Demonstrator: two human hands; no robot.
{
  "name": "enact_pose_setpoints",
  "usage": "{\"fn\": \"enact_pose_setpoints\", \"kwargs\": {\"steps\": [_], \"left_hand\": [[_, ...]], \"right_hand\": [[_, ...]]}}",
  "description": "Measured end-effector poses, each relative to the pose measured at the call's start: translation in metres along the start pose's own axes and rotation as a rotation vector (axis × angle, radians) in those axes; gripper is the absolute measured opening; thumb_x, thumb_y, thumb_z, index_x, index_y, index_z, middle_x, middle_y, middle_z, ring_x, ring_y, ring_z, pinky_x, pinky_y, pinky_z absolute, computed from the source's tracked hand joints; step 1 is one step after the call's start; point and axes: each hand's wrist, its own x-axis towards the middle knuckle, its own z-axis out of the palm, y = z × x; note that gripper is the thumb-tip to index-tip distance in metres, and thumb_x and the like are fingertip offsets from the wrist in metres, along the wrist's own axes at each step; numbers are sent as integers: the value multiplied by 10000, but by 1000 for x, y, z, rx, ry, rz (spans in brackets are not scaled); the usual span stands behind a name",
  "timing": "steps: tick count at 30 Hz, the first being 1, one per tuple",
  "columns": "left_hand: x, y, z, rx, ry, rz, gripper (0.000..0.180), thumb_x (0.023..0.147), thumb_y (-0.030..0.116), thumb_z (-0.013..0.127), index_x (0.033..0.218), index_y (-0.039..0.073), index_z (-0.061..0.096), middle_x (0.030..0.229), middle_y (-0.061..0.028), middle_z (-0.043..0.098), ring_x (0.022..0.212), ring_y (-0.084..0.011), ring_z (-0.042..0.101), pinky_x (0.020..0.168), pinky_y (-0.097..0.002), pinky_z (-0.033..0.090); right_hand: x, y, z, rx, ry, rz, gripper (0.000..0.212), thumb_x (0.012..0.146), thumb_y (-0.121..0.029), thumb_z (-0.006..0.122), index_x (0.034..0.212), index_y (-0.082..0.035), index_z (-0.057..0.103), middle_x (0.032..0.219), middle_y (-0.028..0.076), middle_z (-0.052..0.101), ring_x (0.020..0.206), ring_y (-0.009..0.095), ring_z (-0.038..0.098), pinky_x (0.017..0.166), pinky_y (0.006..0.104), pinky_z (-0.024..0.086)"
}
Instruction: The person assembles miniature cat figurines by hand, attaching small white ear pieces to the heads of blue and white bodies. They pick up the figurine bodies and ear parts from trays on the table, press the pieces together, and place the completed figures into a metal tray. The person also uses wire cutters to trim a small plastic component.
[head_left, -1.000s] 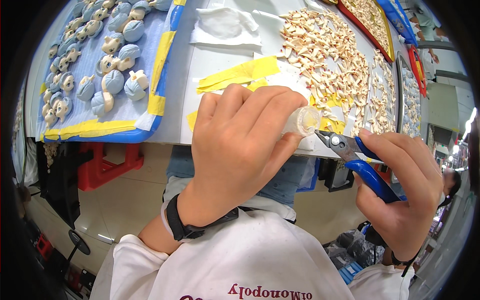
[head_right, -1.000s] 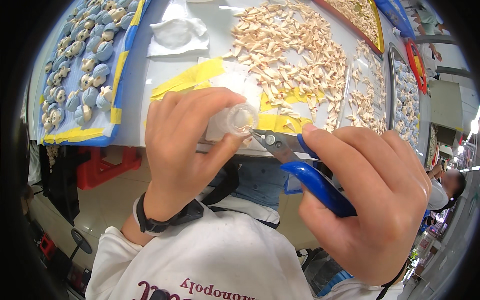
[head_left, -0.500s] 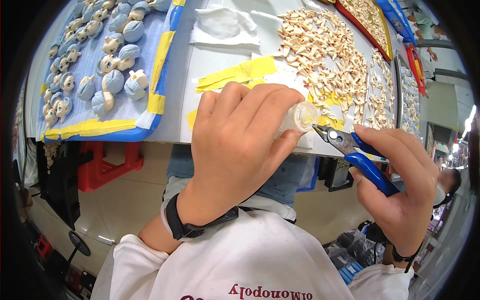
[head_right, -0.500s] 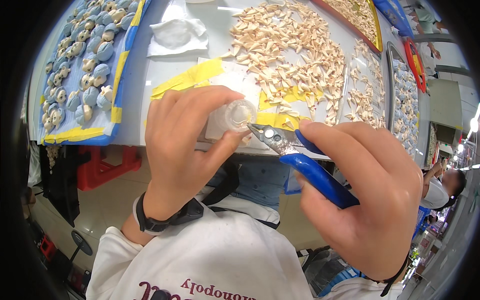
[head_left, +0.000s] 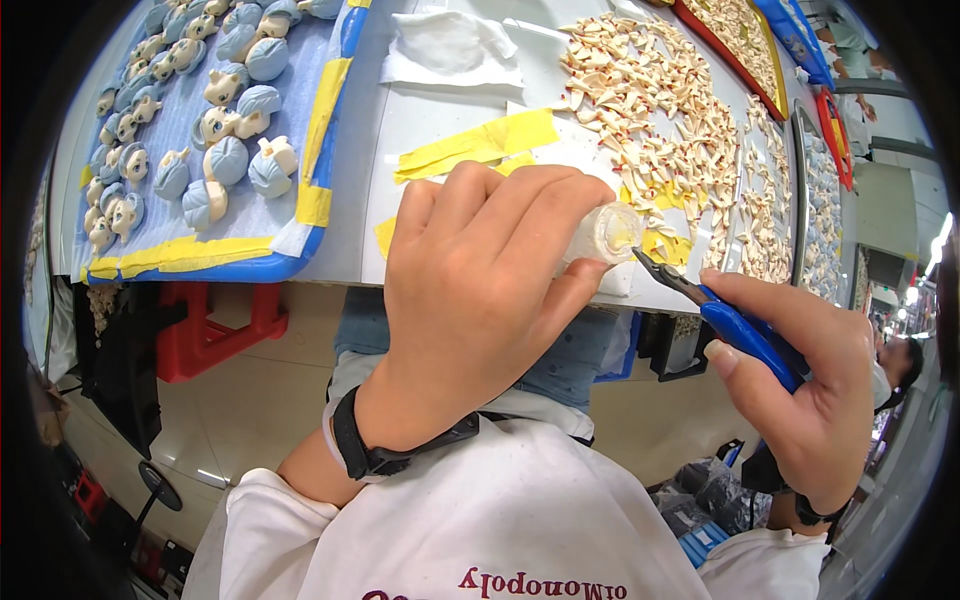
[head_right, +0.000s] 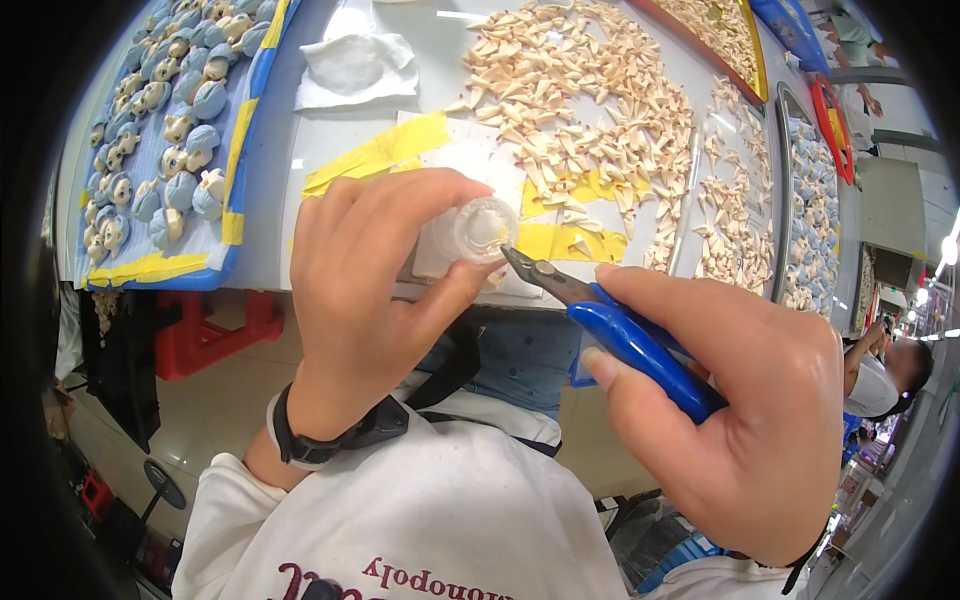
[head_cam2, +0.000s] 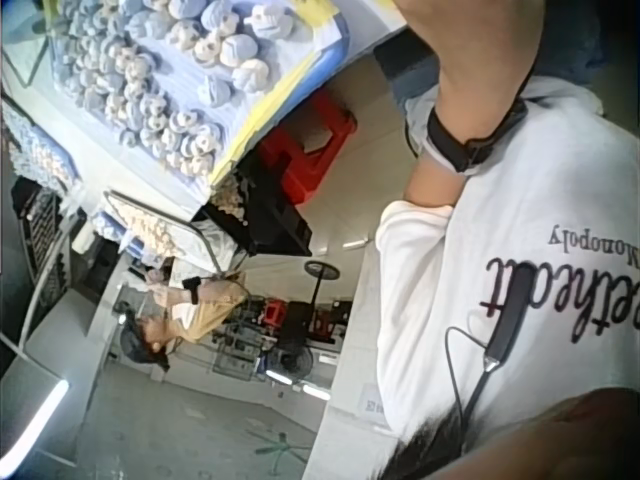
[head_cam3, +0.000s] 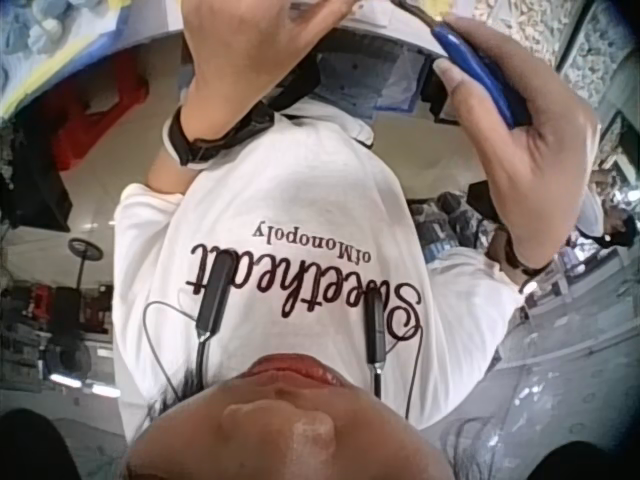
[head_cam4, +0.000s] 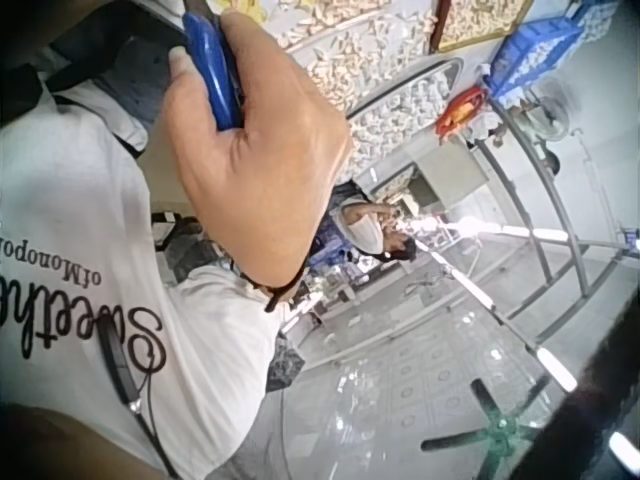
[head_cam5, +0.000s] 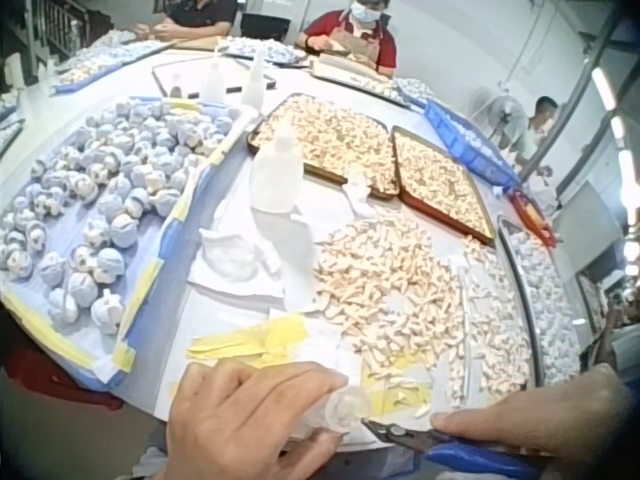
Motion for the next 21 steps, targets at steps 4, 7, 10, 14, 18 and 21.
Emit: {"fn": "enact_pose_setpoints", "kwargs": {"steps": [4,7,10,14,18,21], "left_hand": [[-1,-1,0,-1,4,-3,379,613,109,763,974,117,648,952,-33,660,825,-230,578,713,-324,388],[0,0,-1,-4,-2,-1,378,614,105,761,974,119,647,952,-31,659,820,-228,575,712,-323,386],[1,1,-1,-12,-1,1,377,615,104,760,974,119,647,955,-28,659,818,-225,573,710,-321,383],[-1,0,0,-10,2,2,377,614,103,761,973,121,646,956,-25,658,818,-222,572,708,-320,381],[-3,-2,-1,3,9,-2,372,615,101,758,969,121,647,952,-23,658,814,-219,571,706,-319,381],[1,0,0,-14,4,9,366,617,101,757,965,120,647,946,-21,659,807,-219,570,702,-318,382]], "right_hand": [[1,-4,-2,-46,-20,-1,349,691,-127,658,1017,-6,681,824,138,681,711,186,640,680,257,474],[1,-8,-4,-67,-32,20,356,703,-158,652,1023,-6,682,778,126,674,647,176,620,638,250,458],[1,-7,-4,-30,-49,24,352,727,-166,633,1027,13,673,704,107,650,581,150,584,590,243,441],[3,-10,-6,22,-115,72,345,764,-172,602,1019,54,657,627,88,606,519,117,537,527,236,416],[6,-10,-4,101,-178,117,338,797,-187,576,1004,70,647,613,71,592,500,104,527,489,226,401],[6,-13,-11,183,-218,242,335,820,-207,557,997,67,635,611,54,587,501,98,535,472,211,400]]}}
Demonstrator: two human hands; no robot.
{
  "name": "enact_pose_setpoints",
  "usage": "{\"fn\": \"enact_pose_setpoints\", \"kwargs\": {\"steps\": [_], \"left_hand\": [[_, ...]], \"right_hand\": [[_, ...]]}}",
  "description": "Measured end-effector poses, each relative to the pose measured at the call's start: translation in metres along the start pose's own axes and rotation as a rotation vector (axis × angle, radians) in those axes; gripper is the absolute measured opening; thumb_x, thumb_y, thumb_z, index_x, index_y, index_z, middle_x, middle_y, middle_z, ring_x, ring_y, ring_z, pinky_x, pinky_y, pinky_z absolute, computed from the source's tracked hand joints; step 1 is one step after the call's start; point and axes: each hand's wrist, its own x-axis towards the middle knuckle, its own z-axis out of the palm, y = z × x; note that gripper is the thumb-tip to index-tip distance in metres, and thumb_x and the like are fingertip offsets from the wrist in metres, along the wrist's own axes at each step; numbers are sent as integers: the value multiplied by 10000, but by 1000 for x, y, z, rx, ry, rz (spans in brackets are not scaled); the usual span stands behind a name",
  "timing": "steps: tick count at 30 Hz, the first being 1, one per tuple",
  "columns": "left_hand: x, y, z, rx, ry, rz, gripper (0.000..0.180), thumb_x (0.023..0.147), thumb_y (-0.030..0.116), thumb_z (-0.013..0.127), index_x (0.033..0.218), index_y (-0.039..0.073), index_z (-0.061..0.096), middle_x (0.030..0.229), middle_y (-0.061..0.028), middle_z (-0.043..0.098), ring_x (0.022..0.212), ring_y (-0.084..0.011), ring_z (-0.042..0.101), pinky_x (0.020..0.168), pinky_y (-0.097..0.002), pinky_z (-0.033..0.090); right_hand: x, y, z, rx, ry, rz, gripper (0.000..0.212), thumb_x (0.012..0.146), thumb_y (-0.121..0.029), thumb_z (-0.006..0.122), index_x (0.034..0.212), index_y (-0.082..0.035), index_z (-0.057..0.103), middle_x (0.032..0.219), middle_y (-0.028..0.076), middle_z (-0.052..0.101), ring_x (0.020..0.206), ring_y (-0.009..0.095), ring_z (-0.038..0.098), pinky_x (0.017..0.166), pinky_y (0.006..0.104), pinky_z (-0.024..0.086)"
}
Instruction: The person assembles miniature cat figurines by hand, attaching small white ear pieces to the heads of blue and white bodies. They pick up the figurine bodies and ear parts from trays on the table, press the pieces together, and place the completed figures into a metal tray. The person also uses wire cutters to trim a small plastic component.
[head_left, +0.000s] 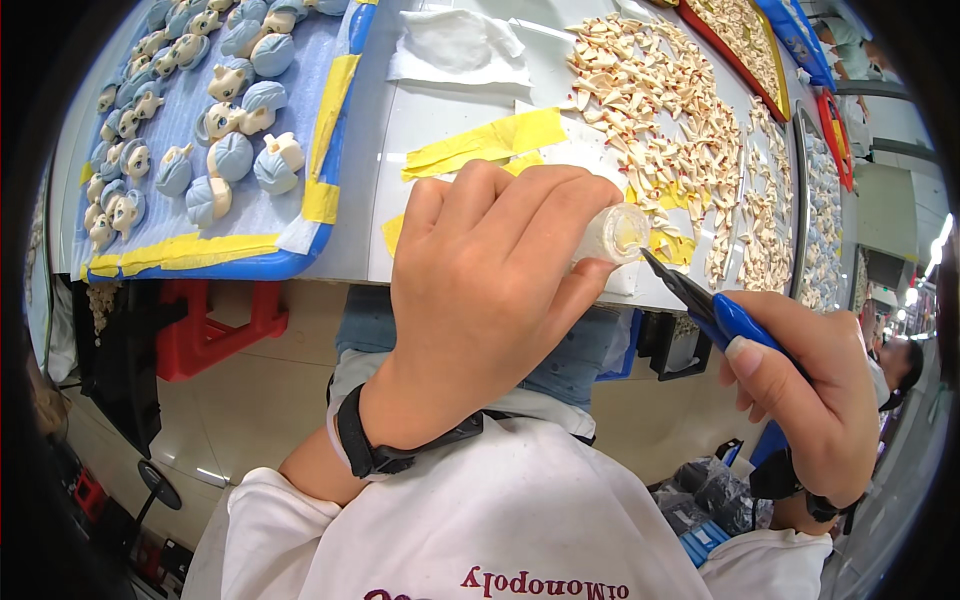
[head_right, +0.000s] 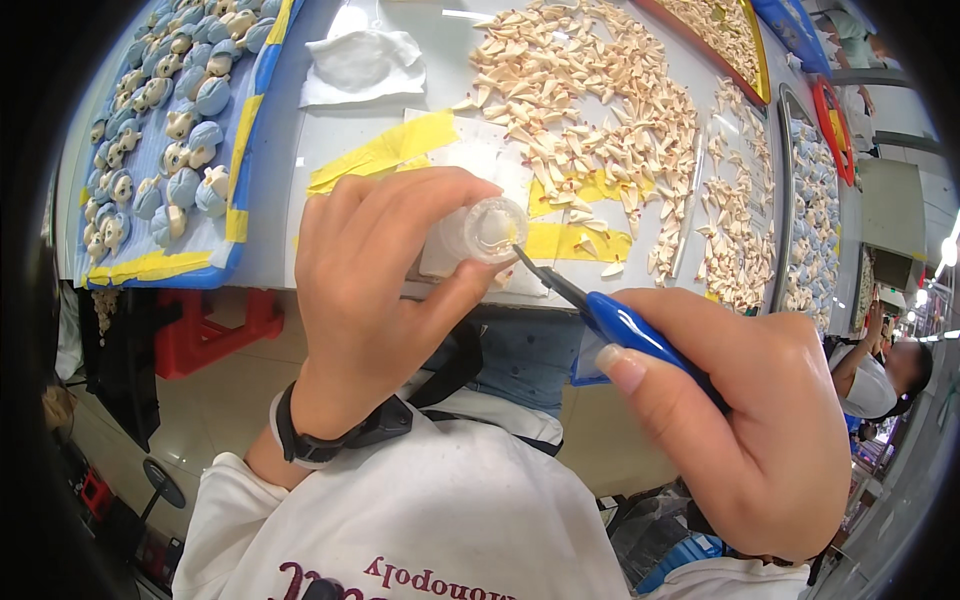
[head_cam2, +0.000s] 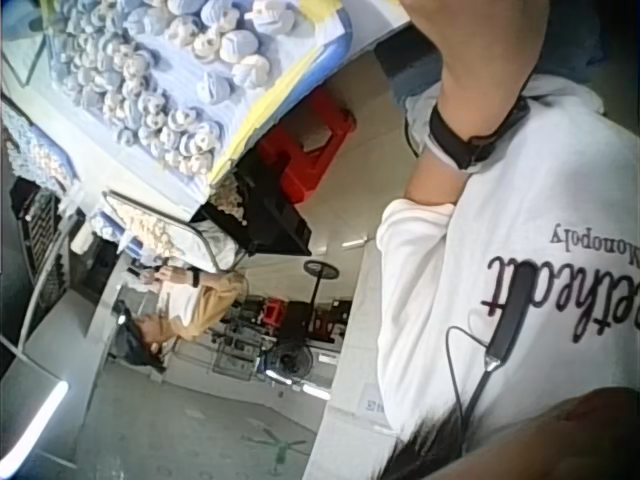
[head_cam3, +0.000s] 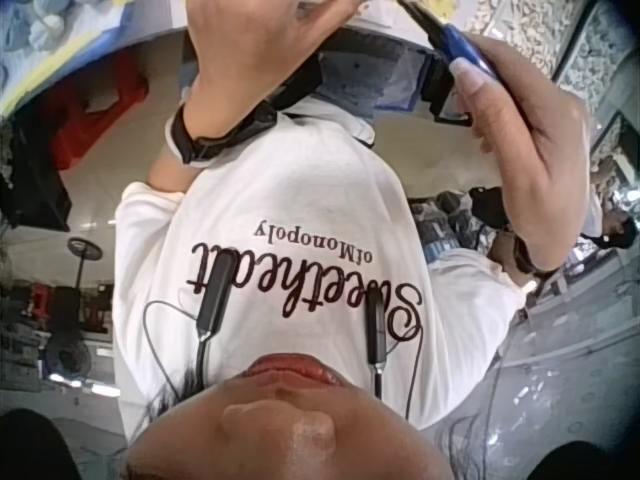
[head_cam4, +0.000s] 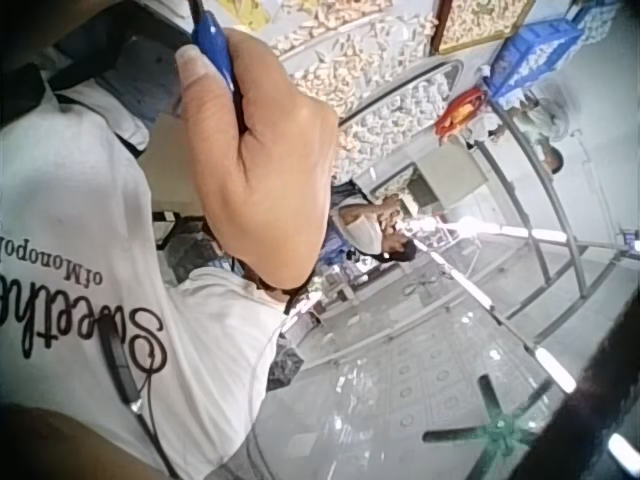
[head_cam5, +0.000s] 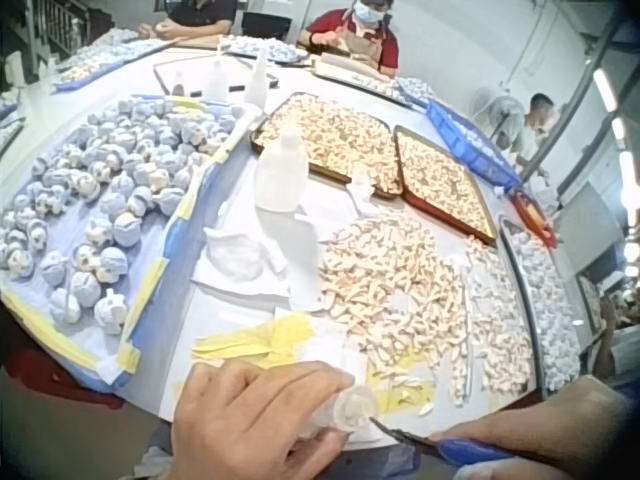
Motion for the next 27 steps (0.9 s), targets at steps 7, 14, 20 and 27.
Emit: {"fn": "enact_pose_setpoints", "kwargs": {"steps": [7,14,20,27], "left_hand": [[-2,-1,1,12,15,13,364,617,105,757,963,114,646,939,-28,659,799,-225,567,695,-325,389],[-1,-2,-1,10,4,14,382,626,131,769,984,106,638,946,-39,655,791,-247,555,707,-336,399],[3,1,-7,-42,-55,7,412,643,130,776,1024,80,625,987,-66,645,816,-263,552,733,-340,411],[12,10,-39,-25,-116,-61,359,726,69,715,1071,41,621,1060,-98,631,857,-239,561,735,-323,437]], "right_hand": [[-9,1,-9,120,-56,44,345,869,-244,503,965,75,588,607,70,575,487,84,521,452,198,395],[-21,20,-12,139,61,31,367,868,-257,513,1029,69,563,674,78,583,524,88,508,488,211,389],[-19,27,-9,163,73,-11,370,824,-221,562,1086,40,559,829,73,603,719,99,534,645,219,412],[-12,45,-7,-85,261,-382,390,694,-111,673,1055,11,588,895,115,607,798,191,574,712,285,440]]}}
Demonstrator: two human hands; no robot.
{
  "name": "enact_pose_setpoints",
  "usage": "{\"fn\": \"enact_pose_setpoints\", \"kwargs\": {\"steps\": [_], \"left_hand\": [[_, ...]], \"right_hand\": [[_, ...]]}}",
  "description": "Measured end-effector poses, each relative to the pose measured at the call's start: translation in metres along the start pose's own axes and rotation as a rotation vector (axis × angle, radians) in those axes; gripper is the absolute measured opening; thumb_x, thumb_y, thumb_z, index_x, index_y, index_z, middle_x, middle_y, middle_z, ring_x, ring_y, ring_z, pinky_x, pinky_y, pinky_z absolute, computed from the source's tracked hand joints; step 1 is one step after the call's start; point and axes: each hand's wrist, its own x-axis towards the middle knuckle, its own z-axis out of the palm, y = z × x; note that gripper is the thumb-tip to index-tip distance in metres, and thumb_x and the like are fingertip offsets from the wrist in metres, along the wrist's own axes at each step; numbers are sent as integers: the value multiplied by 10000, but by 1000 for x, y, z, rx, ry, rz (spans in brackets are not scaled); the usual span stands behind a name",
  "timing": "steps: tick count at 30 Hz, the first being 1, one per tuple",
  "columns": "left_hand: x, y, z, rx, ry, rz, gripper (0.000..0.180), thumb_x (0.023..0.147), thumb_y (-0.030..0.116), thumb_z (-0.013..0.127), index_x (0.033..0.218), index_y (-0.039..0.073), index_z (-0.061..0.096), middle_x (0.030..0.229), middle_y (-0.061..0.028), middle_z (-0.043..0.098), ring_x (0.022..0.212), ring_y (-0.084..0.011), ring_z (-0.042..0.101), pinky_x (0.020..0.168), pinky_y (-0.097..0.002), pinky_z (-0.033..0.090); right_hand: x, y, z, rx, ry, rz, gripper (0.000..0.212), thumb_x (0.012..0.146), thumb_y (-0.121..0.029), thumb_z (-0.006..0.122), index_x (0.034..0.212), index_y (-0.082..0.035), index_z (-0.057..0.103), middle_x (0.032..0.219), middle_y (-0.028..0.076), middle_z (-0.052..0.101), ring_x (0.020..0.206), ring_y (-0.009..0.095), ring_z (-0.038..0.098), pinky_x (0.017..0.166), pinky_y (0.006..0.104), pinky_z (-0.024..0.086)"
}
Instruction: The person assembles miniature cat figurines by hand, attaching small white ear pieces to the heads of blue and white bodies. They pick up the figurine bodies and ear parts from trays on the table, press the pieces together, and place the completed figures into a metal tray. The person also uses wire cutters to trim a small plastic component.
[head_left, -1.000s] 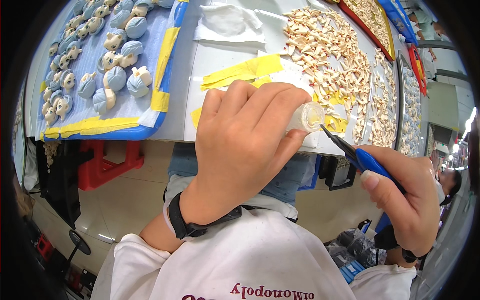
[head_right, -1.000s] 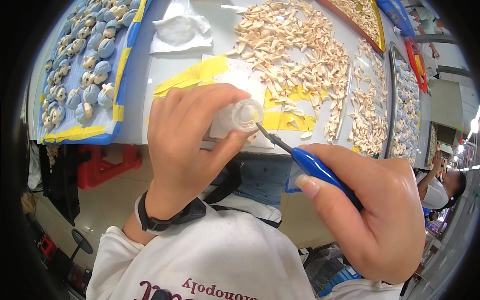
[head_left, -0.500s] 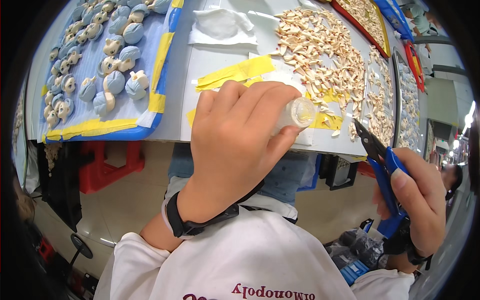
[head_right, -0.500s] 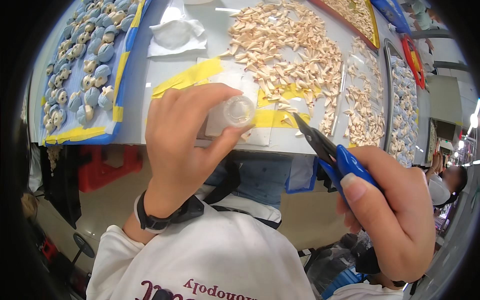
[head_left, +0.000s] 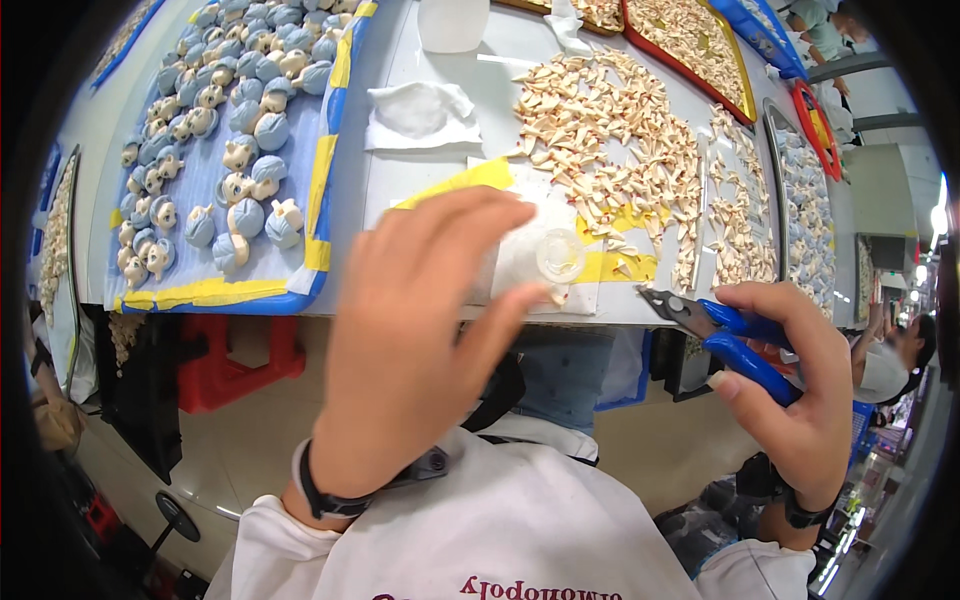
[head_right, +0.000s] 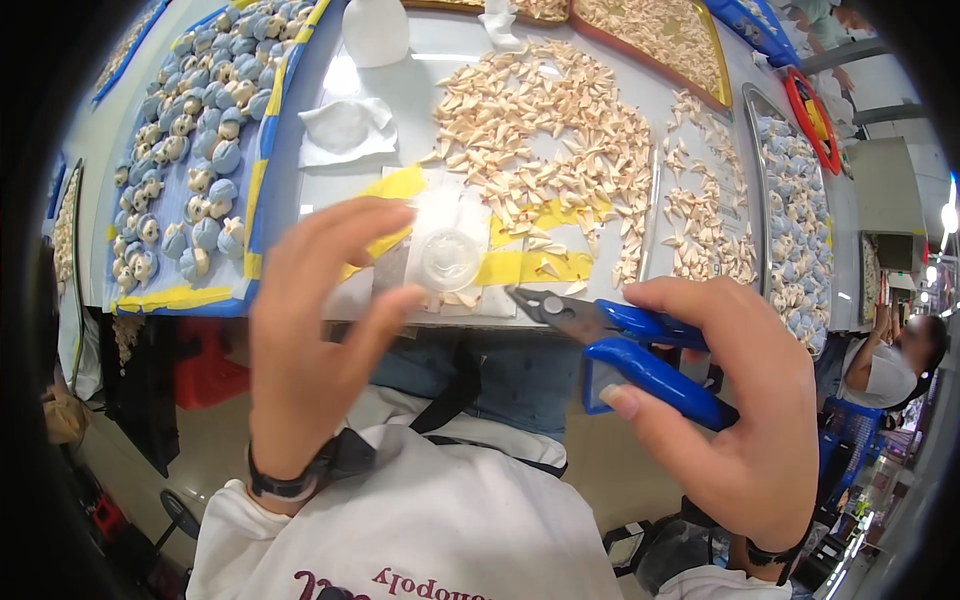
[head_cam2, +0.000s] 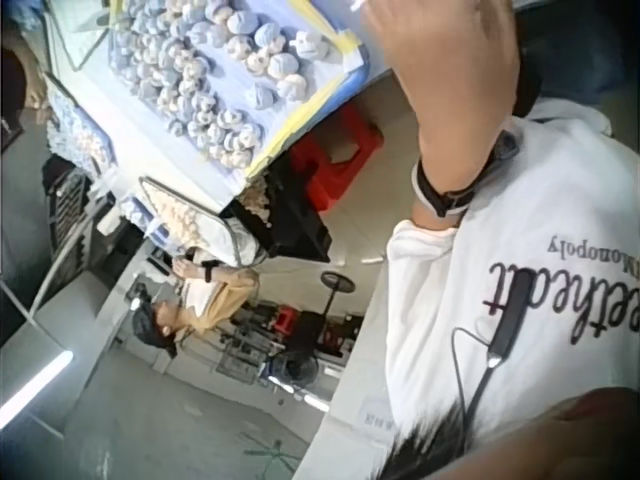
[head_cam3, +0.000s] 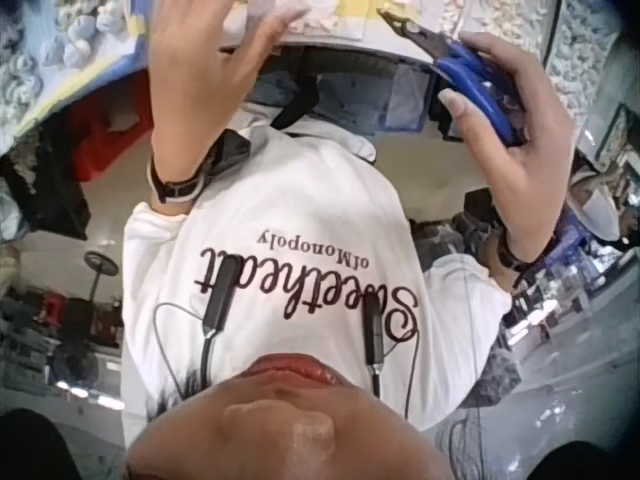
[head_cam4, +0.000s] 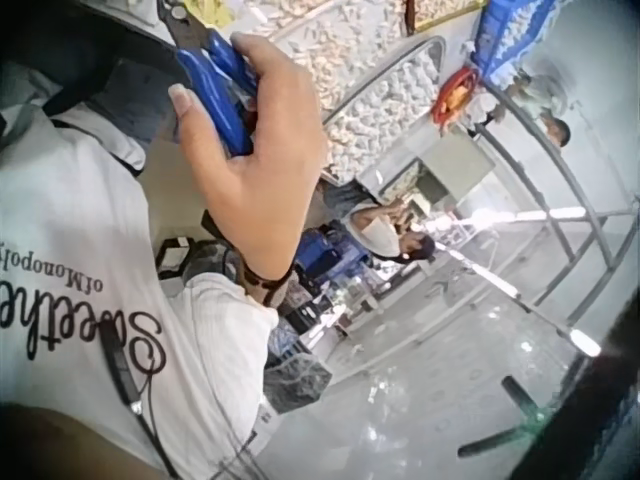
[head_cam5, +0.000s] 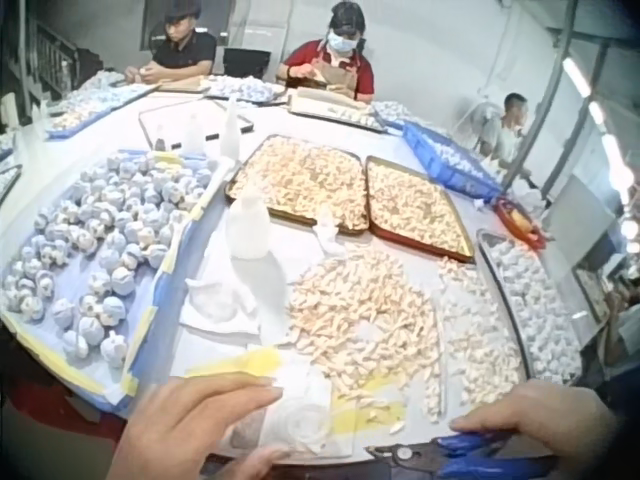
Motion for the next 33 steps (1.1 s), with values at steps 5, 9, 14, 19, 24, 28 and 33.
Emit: {"fn": "enact_pose_setpoints", "kwargs": {"steps": [5,9,14,19,24,28,33], "left_hand": [[30,-8,-28,280,-36,-13,247,855,42,546,1096,22,598,1121,-115,606,916,-258,570,819,-330,444],[43,-18,-23,470,-39,20,273,849,15,524,1112,45,592,1143,-128,595,1031,-327,545,890,-372,424],[46,-26,-15,596,-72,44,269,824,23,550,1087,52,596,1084,-113,606,979,-331,554,849,-384,437],[52,-25,-11,601,-38,21,204,791,40,595,994,47,616,984,-109,621,869,-312,591,768,-396,455],[54,-26,-12,538,32,-40,138,828,71,569,952,21,603,894,-124,627,777,-317,584,697,-390,457],[51,-13,-23,335,59,-167,191,853,123,576,994,-4,600,801,-90,607,740,-198,561,666,-316,432],[31,19,-43,-353,-6,-409,286,853,112,567,1090,-48,549,932,-69,615,850,-113,560,771,-240,422]], "right_hand": [[-6,3,-10,-230,70,-169,467,623,-132,673,1058,12,587,936,131,580,853,232,572,767,299,449],[-6,7,-13,-298,84,-224,482,585,-85,666,1050,16,590,954,142,581,874,259,568,764,313,460],[-9,12,-14,-304,83,-215,502,568,-50,663,1059,17,586,984,150,570,893,267,565,771,321,471],[-9,12,-17,-317,74,-232,512,566,-42,669,1069,14,584,996,153,562,896,266,566,767,322,479],[-7,12,-15,-319,80,-247,522,557,-30,673,1069,12,584,981,155,560,890,272,563,774,326,475],[-7,13,-15,-365,96,-261,523,546,-25,673,1062,10,590,973,155,559,884,278,558,766,330,471],[-5,8,-17,-438,126,-306,558,499,-39,661,1051,7,597,961,150,555,860,276,547,751,334,463]]}}
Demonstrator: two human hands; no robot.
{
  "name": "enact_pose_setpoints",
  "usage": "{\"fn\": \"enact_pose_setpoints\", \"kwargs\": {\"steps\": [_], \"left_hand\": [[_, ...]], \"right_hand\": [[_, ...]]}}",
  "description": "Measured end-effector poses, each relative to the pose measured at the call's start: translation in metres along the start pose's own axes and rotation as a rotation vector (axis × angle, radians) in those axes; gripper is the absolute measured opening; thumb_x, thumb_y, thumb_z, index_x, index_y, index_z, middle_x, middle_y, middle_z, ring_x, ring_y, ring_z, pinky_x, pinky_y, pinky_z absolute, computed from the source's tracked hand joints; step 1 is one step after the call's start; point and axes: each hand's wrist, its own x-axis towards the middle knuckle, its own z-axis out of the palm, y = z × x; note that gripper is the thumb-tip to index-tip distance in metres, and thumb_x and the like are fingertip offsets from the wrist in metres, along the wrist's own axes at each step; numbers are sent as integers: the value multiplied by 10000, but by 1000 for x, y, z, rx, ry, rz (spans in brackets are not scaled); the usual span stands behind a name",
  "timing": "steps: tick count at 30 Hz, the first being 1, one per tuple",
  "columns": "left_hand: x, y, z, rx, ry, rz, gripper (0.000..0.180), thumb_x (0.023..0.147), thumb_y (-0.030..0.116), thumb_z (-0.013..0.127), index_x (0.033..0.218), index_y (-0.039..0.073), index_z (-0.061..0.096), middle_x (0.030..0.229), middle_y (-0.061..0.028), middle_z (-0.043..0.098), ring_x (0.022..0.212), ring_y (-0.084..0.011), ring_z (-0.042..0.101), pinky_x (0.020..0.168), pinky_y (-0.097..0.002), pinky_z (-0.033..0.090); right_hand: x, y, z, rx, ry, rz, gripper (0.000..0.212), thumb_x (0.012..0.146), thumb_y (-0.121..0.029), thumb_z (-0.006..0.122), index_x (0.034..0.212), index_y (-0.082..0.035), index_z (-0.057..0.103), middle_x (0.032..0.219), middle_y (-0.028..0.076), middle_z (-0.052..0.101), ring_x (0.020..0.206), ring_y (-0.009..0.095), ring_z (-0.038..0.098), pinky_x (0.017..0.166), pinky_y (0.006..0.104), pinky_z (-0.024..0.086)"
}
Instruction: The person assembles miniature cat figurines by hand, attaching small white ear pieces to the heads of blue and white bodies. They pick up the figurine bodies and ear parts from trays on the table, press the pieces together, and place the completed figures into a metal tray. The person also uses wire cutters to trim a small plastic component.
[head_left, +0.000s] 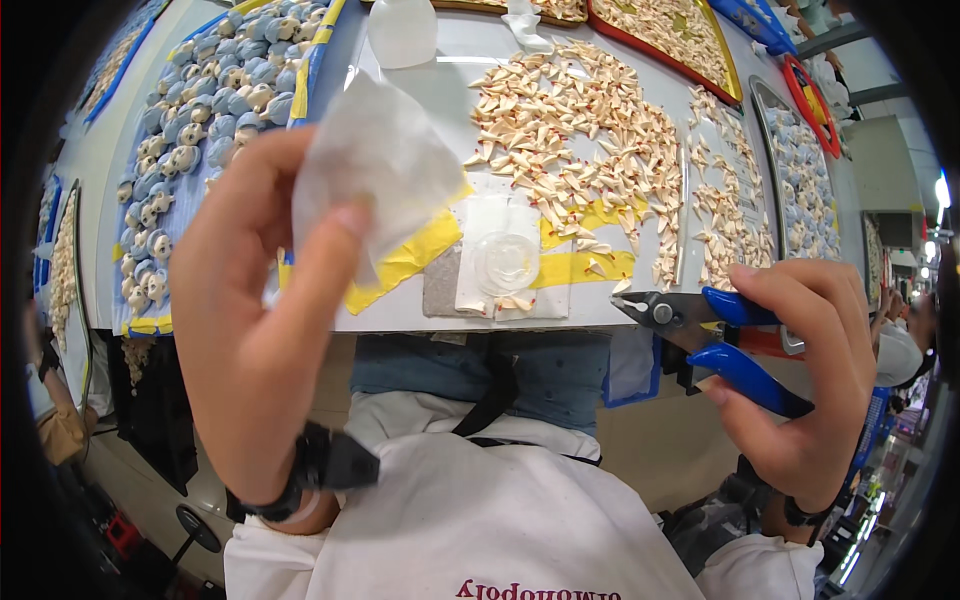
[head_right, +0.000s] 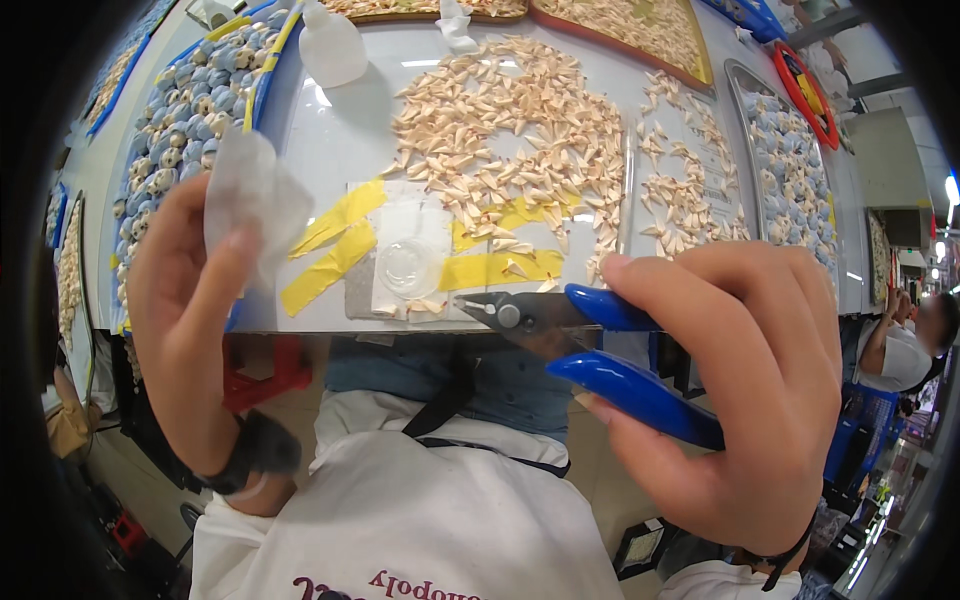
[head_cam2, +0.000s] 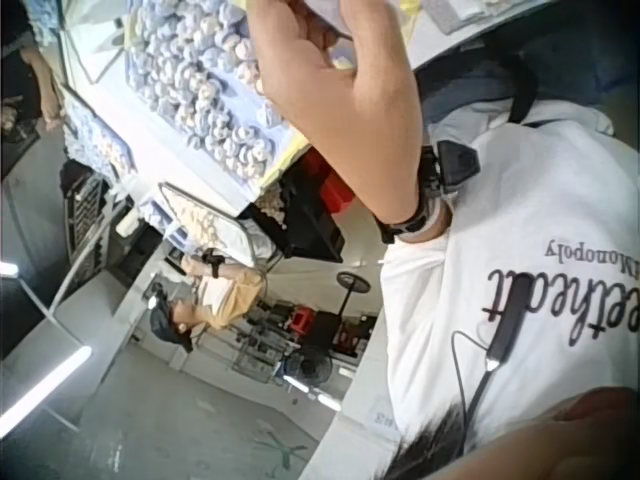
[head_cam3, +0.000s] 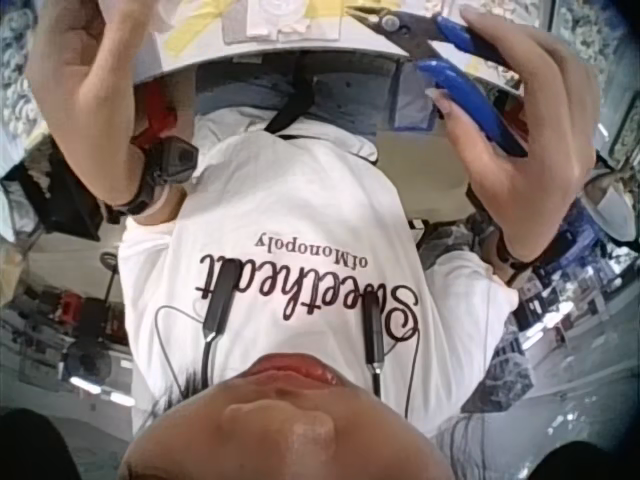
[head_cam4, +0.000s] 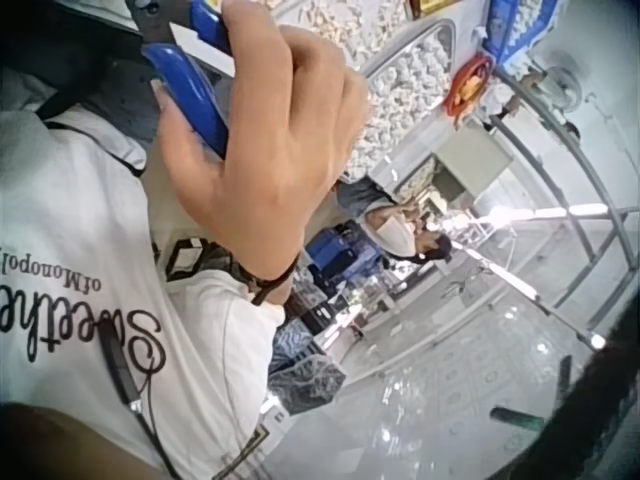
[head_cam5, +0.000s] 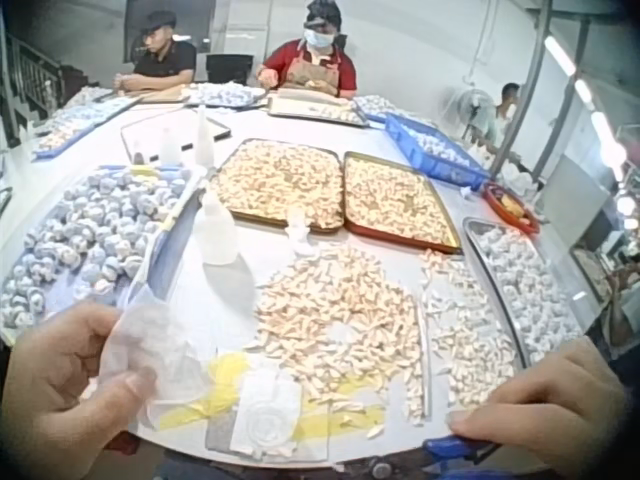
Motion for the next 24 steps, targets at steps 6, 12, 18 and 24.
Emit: {"fn": "enact_pose_setpoints", "kwargs": {"steps": [6,12,18,24], "left_hand": [[-23,16,9,-353,-275,-208,257,832,25,567,1069,-68,537,925,-76,617,793,-82,560,701,-192,406],[-29,15,20,-495,-422,-280,287,844,-28,552,1122,-92,524,960,-102,629,826,-95,574,716,-215,430],[-38,11,29,-637,-423,-251,357,835,-41,536,1181,-119,498,1086,-190,619,1018,-191,598,884,-293,450],[-34,2,27,-834,-438,-407,378,817,-52,529,1188,-121,500,1117,-213,607,1030,-243,606,908,-332,457]], "right_hand": [[2,-5,-9,-11,24,-65,623,453,-75,651,1068,-1,590,947,156,547,844,273,532,752,342,444],[1,-11,-13,-40,54,-154,667,444,-104,663,1099,-14,582,948,163,547,831,277,521,742,362,429],[-2,-16,-8,-114,28,-115,630,450,-99,672,1073,-27,609,942,147,556,834,276,513,733,369,424],[-4,-17,-7,-170,41,-99,634,439,-84,678,1069,-47,615,933,136,558,844,282,506,741,368,417]]}}
